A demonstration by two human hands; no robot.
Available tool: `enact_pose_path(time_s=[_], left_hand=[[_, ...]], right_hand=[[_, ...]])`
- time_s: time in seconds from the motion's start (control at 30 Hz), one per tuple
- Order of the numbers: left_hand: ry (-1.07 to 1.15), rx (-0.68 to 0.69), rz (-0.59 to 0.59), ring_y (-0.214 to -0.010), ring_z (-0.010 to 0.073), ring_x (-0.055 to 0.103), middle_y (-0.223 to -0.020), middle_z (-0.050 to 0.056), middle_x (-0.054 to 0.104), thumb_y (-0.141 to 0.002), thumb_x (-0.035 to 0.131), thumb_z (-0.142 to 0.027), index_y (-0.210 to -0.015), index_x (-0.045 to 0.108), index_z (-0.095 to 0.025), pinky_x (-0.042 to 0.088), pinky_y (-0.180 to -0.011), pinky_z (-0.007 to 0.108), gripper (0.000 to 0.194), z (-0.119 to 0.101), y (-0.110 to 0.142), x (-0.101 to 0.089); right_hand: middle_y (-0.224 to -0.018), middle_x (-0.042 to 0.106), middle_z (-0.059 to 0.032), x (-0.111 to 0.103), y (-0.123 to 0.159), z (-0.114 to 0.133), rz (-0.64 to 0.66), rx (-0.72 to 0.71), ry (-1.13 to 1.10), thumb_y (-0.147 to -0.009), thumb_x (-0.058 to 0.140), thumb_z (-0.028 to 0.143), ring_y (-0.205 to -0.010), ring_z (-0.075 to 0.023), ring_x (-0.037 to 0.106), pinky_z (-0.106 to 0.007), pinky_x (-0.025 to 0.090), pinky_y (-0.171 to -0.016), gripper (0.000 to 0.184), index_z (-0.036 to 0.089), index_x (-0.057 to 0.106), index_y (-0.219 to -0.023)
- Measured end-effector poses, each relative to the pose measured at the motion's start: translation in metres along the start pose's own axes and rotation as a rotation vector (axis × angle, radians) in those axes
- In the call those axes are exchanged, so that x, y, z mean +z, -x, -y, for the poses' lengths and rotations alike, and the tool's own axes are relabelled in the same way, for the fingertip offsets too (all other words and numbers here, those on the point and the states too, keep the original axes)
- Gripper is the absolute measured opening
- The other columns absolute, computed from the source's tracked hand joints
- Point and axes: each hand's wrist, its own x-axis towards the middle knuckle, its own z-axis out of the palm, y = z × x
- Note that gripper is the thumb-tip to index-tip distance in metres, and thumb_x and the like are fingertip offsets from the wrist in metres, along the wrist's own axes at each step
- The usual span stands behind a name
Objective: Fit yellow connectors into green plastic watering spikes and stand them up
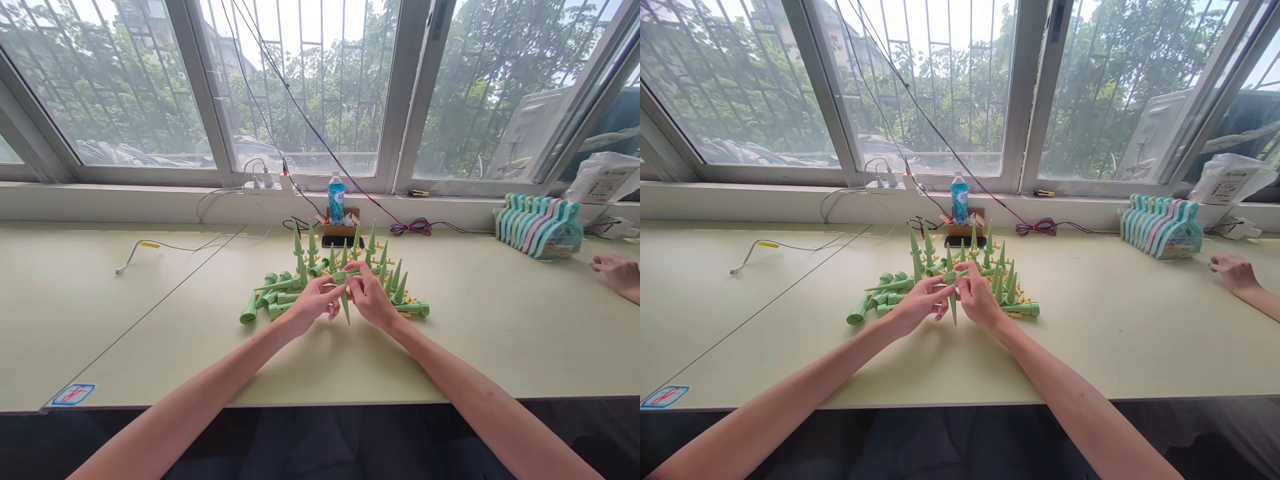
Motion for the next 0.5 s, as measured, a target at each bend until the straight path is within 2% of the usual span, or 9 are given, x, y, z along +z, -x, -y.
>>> enact_pose_path(time_s=[0.5], left_hand=[[0.002, 0.0, -0.017, -0.044, 0.0077, 0.048, -0.059, -0.003, 0.057, -0.068, 0.078, -0.051, -0.09, 0.052, -0.016, 0.037, -0.044, 0.023, 0.048, -0.0004, 0.0002, 0.0004]], right_hand=[[-0.058, 0.052, 0.0031, -0.0006, -0.0002, 0.0005, 0.003, 0.009, 0.009, -0.097, 0.039, 0.037, -0.053, -0.0146, 0.052, -0.024, 0.039, -0.05, 0.022, 0.02, 0.047, -0.108]])
